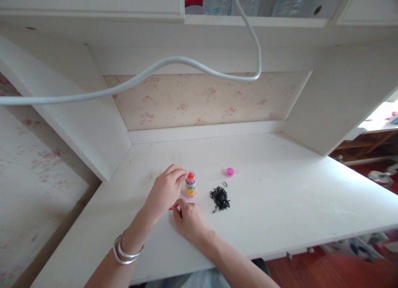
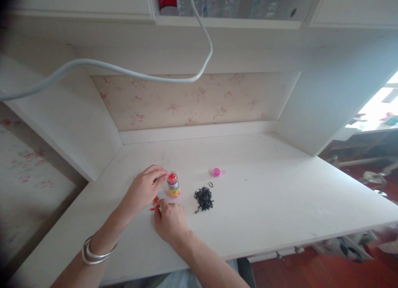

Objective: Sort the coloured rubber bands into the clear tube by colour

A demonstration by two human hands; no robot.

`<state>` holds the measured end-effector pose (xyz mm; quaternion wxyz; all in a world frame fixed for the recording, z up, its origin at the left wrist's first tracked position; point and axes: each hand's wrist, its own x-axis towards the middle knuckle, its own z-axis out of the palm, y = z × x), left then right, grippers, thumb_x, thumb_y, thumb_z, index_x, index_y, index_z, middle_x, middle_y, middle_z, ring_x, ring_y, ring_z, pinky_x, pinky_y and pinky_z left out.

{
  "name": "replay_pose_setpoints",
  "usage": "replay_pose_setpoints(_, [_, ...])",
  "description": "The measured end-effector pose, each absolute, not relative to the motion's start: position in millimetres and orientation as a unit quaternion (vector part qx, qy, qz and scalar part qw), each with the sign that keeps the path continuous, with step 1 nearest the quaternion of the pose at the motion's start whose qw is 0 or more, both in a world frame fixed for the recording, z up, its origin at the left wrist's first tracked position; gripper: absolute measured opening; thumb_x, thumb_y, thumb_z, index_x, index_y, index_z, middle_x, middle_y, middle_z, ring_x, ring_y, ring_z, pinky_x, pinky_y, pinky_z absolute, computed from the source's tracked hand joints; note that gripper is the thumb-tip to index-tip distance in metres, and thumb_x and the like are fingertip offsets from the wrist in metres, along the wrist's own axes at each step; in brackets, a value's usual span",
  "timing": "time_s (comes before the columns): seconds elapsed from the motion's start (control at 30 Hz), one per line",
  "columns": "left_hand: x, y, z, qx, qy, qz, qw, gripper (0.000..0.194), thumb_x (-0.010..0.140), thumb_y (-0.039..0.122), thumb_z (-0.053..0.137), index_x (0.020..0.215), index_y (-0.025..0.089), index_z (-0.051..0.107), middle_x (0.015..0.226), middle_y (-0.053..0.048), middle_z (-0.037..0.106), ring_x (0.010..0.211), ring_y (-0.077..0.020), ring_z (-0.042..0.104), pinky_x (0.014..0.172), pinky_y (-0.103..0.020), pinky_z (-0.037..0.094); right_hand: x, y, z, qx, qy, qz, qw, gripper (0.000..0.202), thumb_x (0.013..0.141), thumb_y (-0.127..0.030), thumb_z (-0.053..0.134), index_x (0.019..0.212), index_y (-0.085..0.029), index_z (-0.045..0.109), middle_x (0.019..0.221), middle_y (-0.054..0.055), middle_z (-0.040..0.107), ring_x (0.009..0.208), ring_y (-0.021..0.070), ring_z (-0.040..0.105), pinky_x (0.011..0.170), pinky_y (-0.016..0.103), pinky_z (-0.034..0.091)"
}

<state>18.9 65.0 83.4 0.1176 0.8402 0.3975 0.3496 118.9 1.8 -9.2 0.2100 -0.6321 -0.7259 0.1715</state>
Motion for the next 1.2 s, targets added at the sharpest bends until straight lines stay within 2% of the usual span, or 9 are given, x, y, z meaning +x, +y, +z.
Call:
replay_pose_setpoints(0.3, [23,66,85,0.846,0.388,0.343,0.125,0.021,0.092,0.021,0.042,0.085,0.021,0.063,0.09,-0.003,0.063,0.083,-0.0134,0.061,0.078,-0.026,0.049,118,1,-7,-0.634,-0.729,0.155,0.203,0.019,0.089,-0.027,0.044,0.095,-0.022,0.061,0.077,0.005,0.071,0.066,0.022,0.067,0.056,0.025,0.037])
replay_pose_setpoints(0.43, [22,66,83,0.848,0.384,0.341,0.129,0.022,0.092,0.022,0.043,0.088,0.022,0.065,0.096,-0.002,0.064,0.086,-0.013,0.062,0.081,-0.025,0.049,118,1,-5,-0.638,-0.727,0.154,0.202,0.019,0.089,-0.027,0.044,0.094,-0.022,0.062,0.077,0.005,0.071,0.065,0.0214,0.066,0.055,0.025,0.036])
replay_pose_setpoints(0.7, [13,64,86,0.838,0.4,0.354,0.108,0.024,0.093,0.026,0.042,0.098,0.023,0.066,0.101,-0.003,0.065,0.093,-0.0144,0.062,0.084,-0.026,0.049,119,0,-6,-0.629,-0.722,0.179,0.227,0.021,0.088,-0.026,0.045,0.099,-0.023,0.063,0.081,0.005,0.072,0.07,0.0201,0.067,0.06,0.025,0.038])
replay_pose_setpoints(0.83, [-2,56,70,0.821,0.428,0.364,0.102,0.026,0.093,0.027,0.041,0.1,0.022,0.065,0.099,-0.004,0.065,0.091,-0.0155,0.062,0.081,-0.027,0.05,119,2,-8,-0.622,-0.715,0.185,0.262,0.02,0.088,-0.024,0.046,0.099,-0.024,0.063,0.079,0.004,0.071,0.068,0.0195,0.066,0.058,0.024,0.037])
replay_pose_setpoints(1.07, [-37,39,1,0.789,0.472,0.324,0.224,0.025,0.091,0.034,0.046,0.102,0.021,0.065,0.105,-0.006,0.065,0.096,-0.0182,0.062,0.082,-0.031,0.052,120,5,-14,-0.606,-0.665,0.246,0.361,0.02,0.091,-0.026,0.045,0.097,-0.024,0.064,0.062,-0.001,0.063,0.054,0.0133,0.058,0.053,0.021,0.034])
replay_pose_setpoints(1.2, [-41,30,-12,0.773,0.473,0.285,0.312,0.03,0.089,0.037,0.05,0.108,0.019,0.064,0.1,-0.007,0.067,0.072,-0.0151,0.061,0.065,-0.028,0.051,120,5,-14,-0.579,-0.638,0.298,0.411,0.017,0.089,-0.026,0.048,0.095,-0.022,0.064,0.055,-0.005,0.056,0.048,0.0099,0.049,0.05,0.019,0.031])
